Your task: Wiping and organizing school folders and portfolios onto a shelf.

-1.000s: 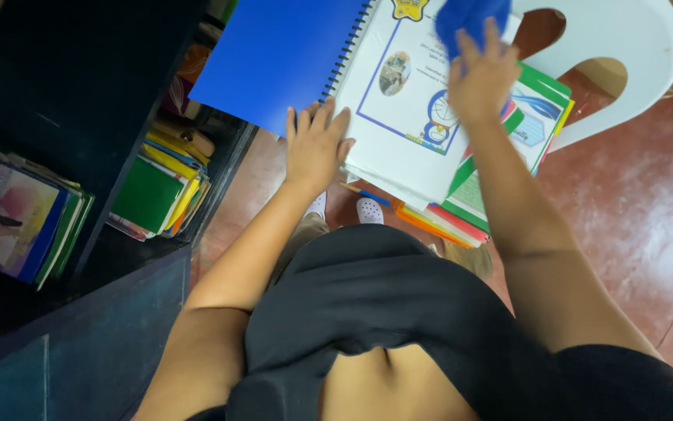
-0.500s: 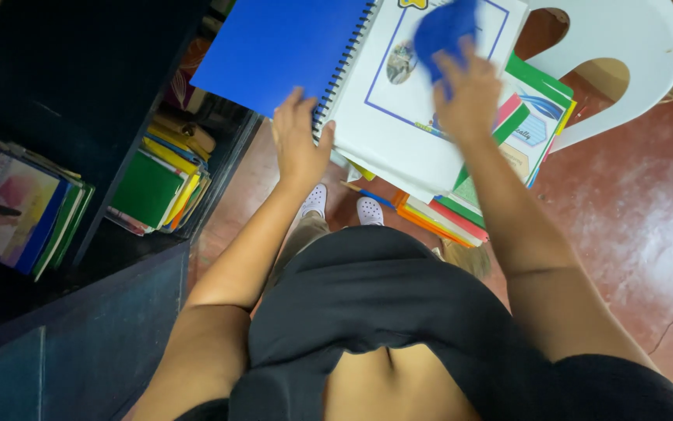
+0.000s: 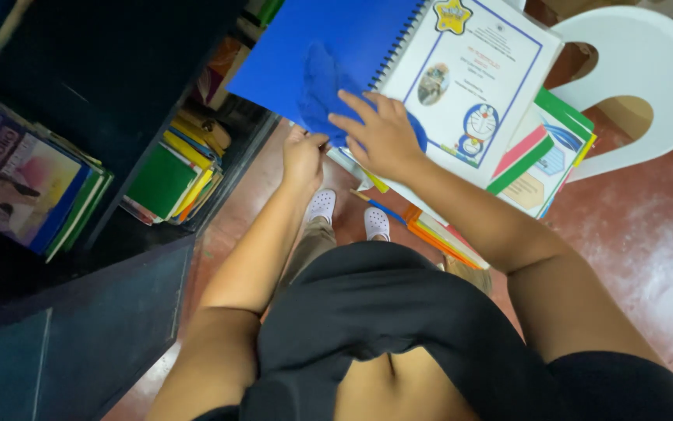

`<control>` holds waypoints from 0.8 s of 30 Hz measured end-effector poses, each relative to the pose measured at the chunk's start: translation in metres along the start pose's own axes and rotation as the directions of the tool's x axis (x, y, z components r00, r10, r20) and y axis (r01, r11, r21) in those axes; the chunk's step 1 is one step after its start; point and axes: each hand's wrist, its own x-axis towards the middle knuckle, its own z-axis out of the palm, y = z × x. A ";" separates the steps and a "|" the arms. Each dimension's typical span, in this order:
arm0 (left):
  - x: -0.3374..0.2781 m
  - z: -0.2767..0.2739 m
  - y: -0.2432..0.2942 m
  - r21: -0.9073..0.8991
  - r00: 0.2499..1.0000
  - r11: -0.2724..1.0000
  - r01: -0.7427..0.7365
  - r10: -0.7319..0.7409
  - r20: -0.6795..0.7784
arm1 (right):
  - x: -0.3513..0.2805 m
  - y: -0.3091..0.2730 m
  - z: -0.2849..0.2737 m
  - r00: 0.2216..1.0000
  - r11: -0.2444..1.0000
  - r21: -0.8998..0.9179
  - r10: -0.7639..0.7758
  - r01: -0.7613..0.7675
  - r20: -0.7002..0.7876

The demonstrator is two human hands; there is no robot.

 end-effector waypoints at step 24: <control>0.062 -0.027 0.103 -0.173 0.990 0.983 -0.059 0.080 0.118 | 0.136 0.063 0.029 0.979 0.947 -0.273 0.193 -0.167 0.070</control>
